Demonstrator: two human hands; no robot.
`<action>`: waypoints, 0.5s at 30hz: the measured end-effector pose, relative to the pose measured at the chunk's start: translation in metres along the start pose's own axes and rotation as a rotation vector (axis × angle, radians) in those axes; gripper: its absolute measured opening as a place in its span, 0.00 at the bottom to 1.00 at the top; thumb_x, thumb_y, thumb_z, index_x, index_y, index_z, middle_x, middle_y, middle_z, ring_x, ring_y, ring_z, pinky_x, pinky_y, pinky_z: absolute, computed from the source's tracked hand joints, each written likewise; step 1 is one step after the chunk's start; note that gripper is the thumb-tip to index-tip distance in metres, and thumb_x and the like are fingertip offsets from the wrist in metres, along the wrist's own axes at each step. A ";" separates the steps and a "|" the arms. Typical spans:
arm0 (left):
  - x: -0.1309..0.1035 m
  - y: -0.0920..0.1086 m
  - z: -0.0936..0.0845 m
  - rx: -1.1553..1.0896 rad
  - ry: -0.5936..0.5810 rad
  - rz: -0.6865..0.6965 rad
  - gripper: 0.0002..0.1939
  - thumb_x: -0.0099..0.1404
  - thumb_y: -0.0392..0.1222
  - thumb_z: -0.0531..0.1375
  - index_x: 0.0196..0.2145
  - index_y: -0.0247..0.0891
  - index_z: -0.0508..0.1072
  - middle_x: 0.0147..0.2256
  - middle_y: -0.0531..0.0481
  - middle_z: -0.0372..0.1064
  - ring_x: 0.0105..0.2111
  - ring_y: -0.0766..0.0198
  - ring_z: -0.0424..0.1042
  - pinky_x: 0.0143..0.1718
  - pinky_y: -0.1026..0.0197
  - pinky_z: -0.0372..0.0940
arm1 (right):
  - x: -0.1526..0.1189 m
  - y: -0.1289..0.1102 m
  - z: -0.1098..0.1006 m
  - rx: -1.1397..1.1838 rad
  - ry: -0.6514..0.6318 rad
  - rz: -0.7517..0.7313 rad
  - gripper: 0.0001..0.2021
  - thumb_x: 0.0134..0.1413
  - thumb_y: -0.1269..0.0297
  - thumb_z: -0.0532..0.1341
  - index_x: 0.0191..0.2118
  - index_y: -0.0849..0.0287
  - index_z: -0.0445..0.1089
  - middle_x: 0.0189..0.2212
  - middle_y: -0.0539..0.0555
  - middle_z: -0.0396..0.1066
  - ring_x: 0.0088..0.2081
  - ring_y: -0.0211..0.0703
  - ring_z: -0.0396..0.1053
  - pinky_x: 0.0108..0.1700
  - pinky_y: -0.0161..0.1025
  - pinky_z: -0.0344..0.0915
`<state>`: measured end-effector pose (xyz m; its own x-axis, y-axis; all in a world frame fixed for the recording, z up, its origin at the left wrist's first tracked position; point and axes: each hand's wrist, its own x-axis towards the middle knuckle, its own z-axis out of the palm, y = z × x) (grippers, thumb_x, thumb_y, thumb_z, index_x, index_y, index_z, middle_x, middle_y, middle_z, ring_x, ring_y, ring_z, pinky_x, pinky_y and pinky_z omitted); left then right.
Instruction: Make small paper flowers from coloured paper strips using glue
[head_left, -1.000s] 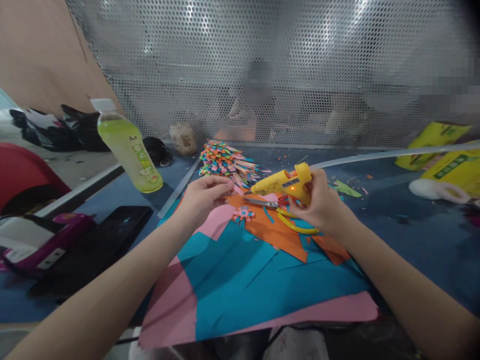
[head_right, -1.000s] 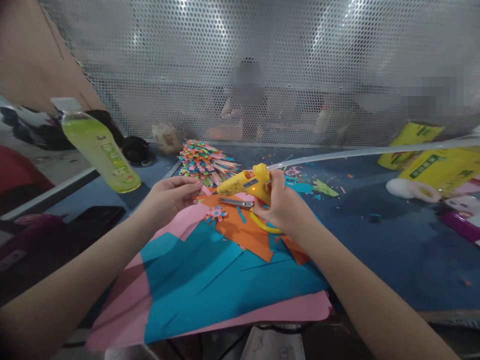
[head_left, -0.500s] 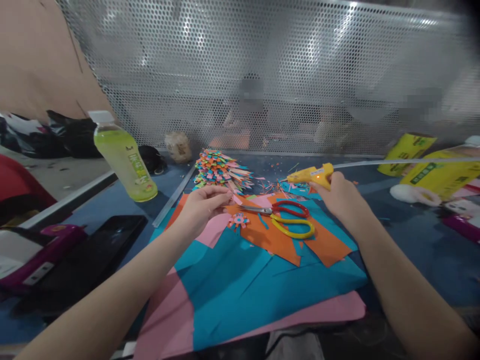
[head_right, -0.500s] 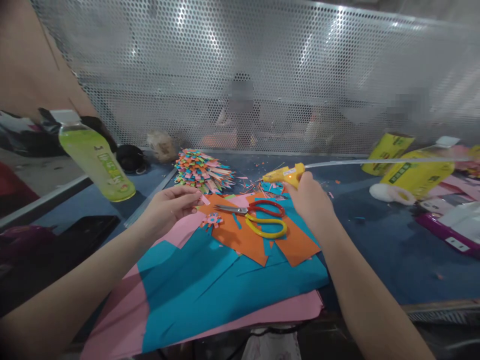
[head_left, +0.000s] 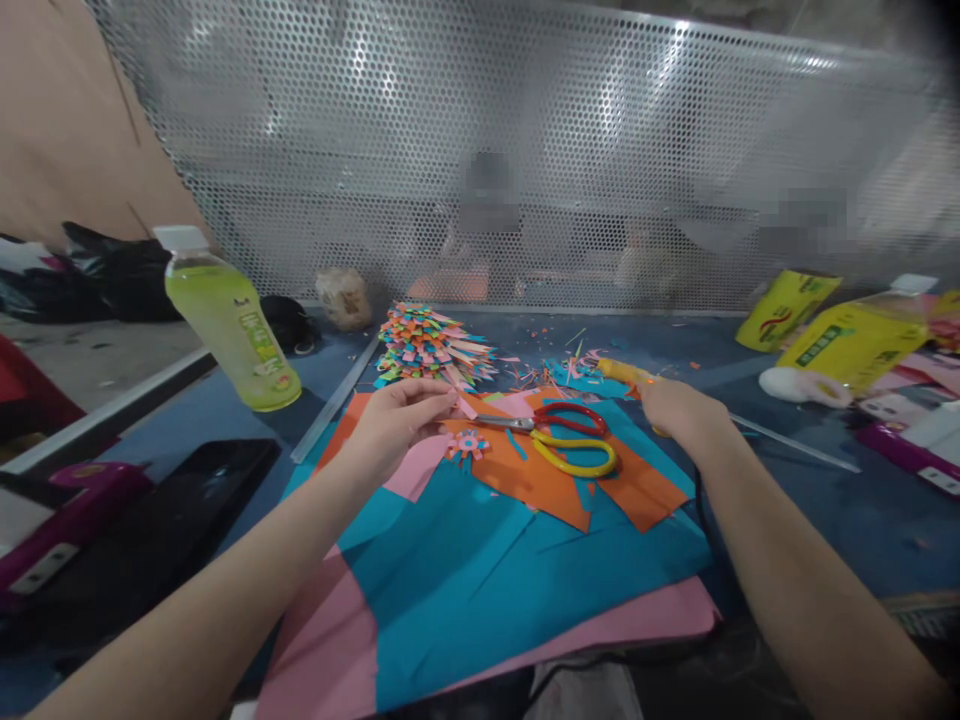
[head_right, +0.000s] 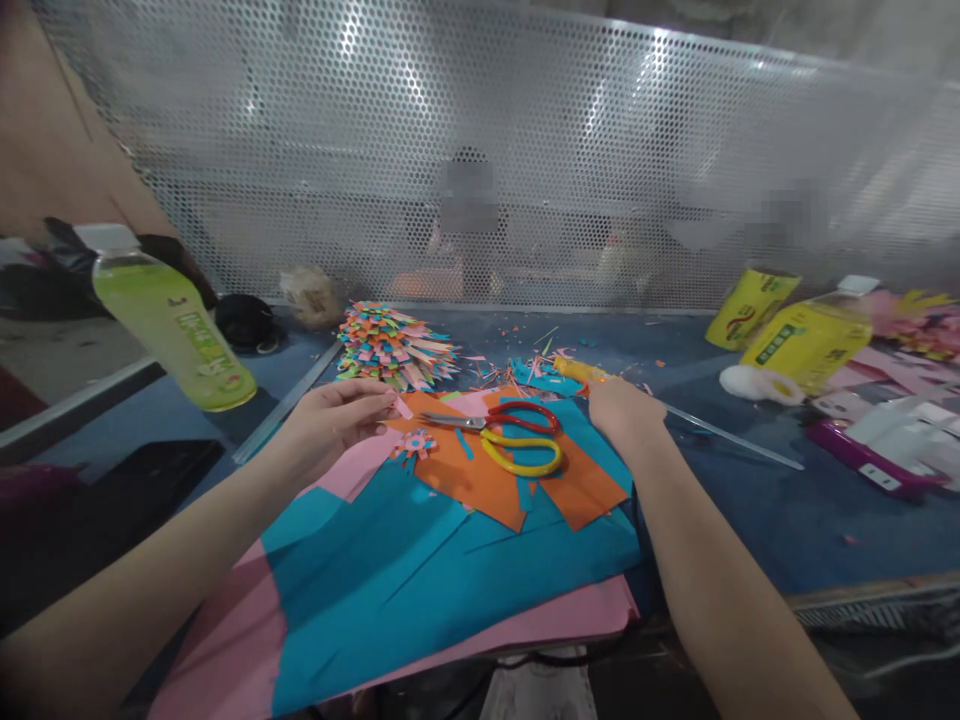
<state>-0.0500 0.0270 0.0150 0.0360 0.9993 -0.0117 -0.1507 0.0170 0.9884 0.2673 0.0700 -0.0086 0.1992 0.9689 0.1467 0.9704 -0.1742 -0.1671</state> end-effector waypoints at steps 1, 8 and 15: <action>0.000 0.000 0.000 -0.002 0.000 -0.002 0.13 0.41 0.38 0.67 0.26 0.32 0.72 0.23 0.50 0.70 0.23 0.70 0.69 0.25 0.67 0.64 | -0.001 -0.004 0.000 -0.033 -0.043 0.047 0.11 0.42 0.68 0.56 0.33 0.60 0.73 0.32 0.68 0.72 0.34 0.60 0.70 0.31 0.55 0.62; 0.000 -0.001 -0.001 0.003 0.010 -0.001 0.13 0.41 0.39 0.68 0.26 0.32 0.73 0.24 0.50 0.71 0.22 0.70 0.68 0.25 0.68 0.64 | -0.007 -0.023 -0.005 -0.139 -0.183 0.201 0.09 0.43 0.65 0.56 0.31 0.57 0.73 0.35 0.65 0.72 0.38 0.59 0.69 0.28 0.51 0.63; 0.003 0.001 -0.003 -0.033 -0.007 0.048 0.13 0.42 0.39 0.67 0.26 0.33 0.72 0.24 0.50 0.71 0.24 0.68 0.70 0.25 0.68 0.64 | -0.023 -0.037 -0.016 -0.034 0.163 0.058 0.16 0.53 0.56 0.48 0.31 0.62 0.67 0.30 0.68 0.69 0.34 0.58 0.69 0.30 0.49 0.62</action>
<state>-0.0526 0.0302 0.0153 0.0347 0.9987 0.0367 -0.1849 -0.0297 0.9823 0.2290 0.0512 0.0101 0.2716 0.9164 0.2940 0.9602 -0.2373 -0.1473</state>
